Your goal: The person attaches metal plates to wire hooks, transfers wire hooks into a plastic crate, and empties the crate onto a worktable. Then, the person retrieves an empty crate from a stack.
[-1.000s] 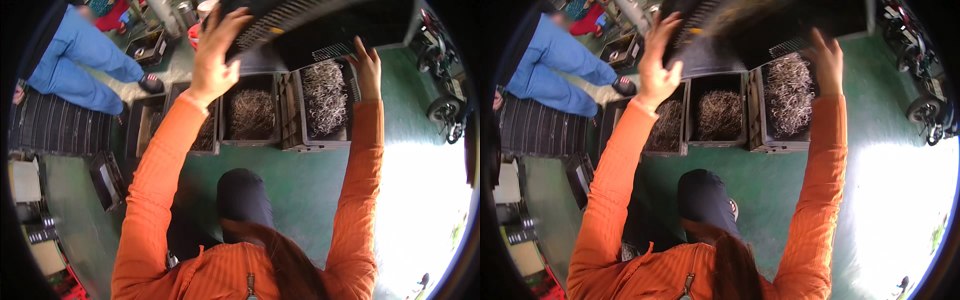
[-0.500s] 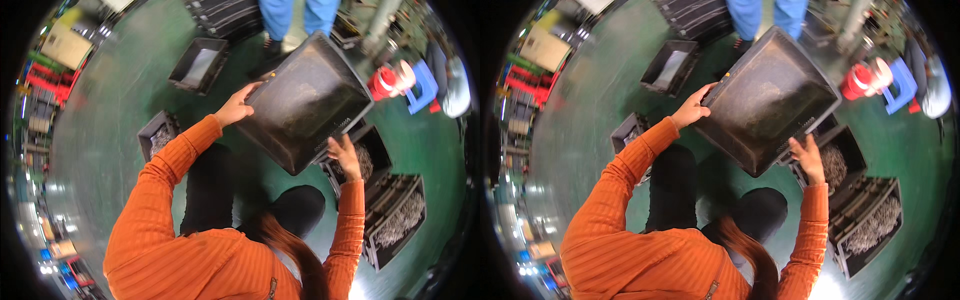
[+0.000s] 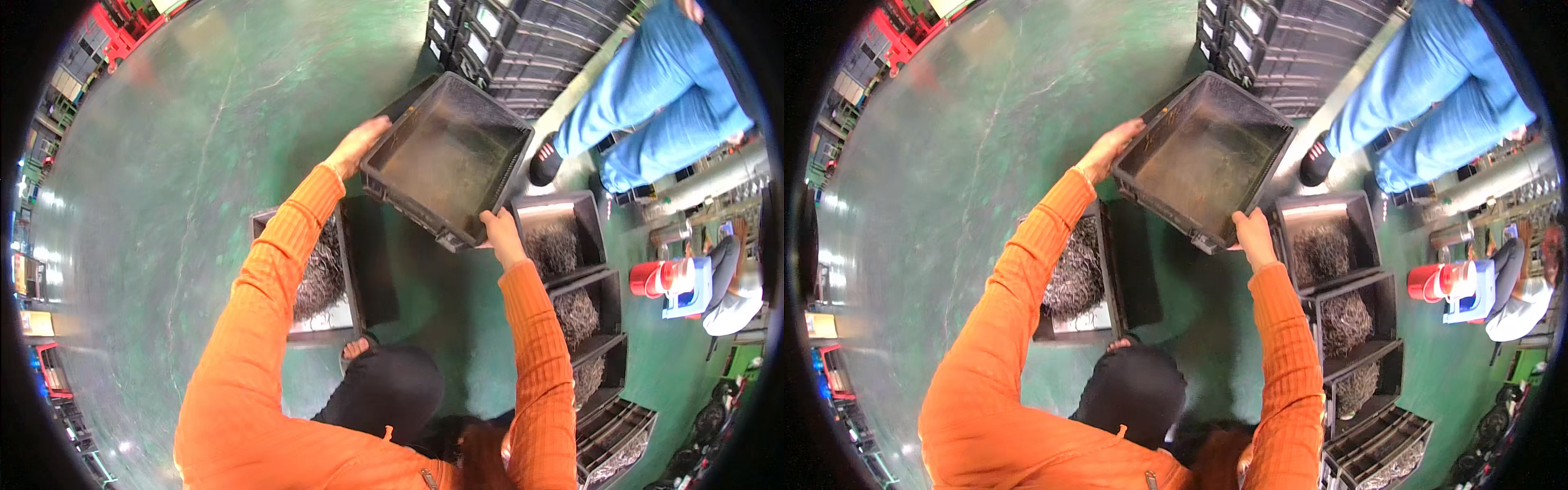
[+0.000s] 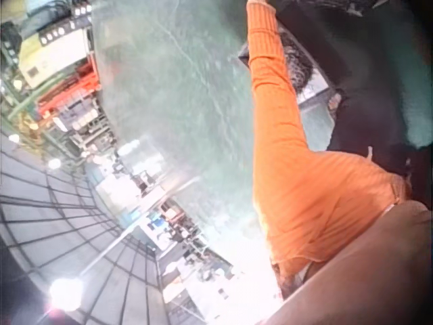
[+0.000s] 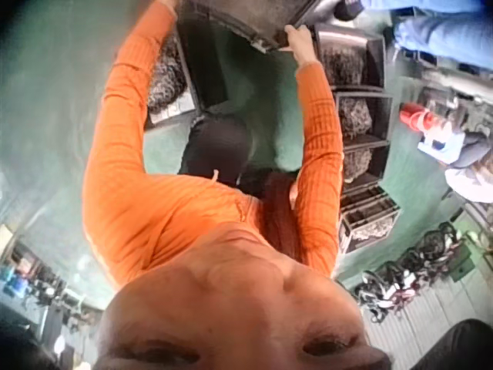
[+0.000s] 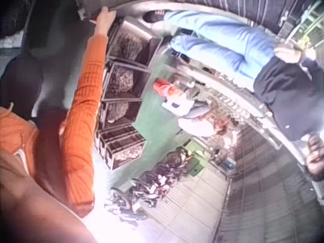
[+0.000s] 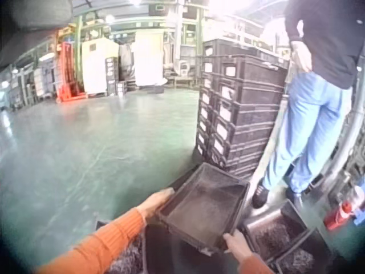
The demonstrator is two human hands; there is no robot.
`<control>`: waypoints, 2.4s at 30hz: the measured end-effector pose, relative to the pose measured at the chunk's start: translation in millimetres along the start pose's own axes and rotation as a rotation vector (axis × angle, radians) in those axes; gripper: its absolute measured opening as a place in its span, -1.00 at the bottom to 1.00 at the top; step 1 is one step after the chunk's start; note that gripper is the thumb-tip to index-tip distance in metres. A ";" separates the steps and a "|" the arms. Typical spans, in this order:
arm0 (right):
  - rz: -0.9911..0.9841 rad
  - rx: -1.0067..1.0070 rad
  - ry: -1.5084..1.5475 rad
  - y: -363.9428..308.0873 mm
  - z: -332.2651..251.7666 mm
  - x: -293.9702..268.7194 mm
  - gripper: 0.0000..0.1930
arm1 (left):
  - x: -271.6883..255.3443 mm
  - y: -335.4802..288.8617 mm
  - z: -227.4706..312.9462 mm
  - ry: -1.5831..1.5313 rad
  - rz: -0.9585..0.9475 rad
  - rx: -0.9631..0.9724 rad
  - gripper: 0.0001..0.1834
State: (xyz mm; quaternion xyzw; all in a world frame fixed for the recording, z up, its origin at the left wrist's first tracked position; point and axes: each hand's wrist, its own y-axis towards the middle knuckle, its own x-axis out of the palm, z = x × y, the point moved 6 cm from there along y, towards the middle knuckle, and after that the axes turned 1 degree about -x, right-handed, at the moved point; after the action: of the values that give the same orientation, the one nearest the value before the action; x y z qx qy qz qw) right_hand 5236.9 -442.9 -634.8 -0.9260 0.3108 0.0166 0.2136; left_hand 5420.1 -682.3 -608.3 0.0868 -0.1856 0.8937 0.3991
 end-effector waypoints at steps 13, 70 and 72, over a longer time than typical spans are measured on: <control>0.490 0.017 -0.831 124.2 -64.8 85.1 -0.50 | -143.6 119.3 -80.3 -0.078 0.455 -0.145 -0.42; -0.717 0.004 -0.706 -85.5 138.5 255.1 -0.34 | -193.5 -336.3 -204.3 -0.014 0.786 -0.436 -0.36; -0.662 -0.062 -0.708 -88.1 136.3 239.8 -0.41 | -163.2 -337.8 -185.8 0.011 0.862 -0.404 -0.44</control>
State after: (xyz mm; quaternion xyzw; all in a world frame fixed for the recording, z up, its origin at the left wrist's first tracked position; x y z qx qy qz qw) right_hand 5495.5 -460.8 -763.9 -0.9186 -0.0926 0.2710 0.2724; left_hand 5779.3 -512.0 -739.3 -0.0821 -0.3729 0.9242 0.0018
